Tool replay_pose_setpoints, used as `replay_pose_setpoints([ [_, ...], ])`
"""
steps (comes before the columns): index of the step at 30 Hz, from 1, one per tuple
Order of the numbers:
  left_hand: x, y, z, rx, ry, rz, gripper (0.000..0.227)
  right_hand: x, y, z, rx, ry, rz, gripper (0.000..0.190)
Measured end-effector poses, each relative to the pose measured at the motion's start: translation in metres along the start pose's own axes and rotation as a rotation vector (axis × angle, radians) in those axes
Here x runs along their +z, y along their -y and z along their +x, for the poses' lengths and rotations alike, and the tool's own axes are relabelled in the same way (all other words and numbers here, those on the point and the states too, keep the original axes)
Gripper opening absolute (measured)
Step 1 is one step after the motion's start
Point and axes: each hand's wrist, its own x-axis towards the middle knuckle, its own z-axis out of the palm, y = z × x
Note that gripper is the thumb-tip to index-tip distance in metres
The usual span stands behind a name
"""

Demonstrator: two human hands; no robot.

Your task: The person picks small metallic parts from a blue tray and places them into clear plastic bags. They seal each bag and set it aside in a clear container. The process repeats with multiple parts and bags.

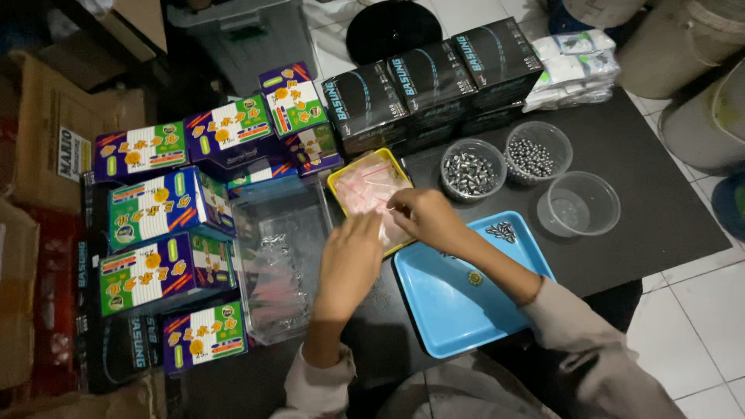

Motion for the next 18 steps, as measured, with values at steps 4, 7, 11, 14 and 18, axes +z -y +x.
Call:
replay_pose_setpoints([
  [4,0.012,-0.009,0.005,0.026,-0.040,-0.073,0.041,-0.032,0.025,-0.032,0.091,-0.143,0.278,0.011],
  [7,0.049,-0.013,0.014,0.236,-0.073,-0.148,0.049,-0.047,0.035,-0.058,0.265,-0.217,0.557,0.012],
  [11,0.075,-0.022,0.019,0.338,-0.195,-0.261,0.022,-0.055,0.032,-0.092,0.337,-0.288,0.641,0.012],
  [14,0.054,-0.037,0.014,0.386,-0.080,-0.390,0.018,-0.067,0.038,-0.111,0.360,-0.283,0.671,0.016],
  [18,0.042,-0.045,0.008,0.436,0.185,-0.647,0.021,-0.064,0.028,-0.136,0.326,-0.256,0.681,0.024],
])
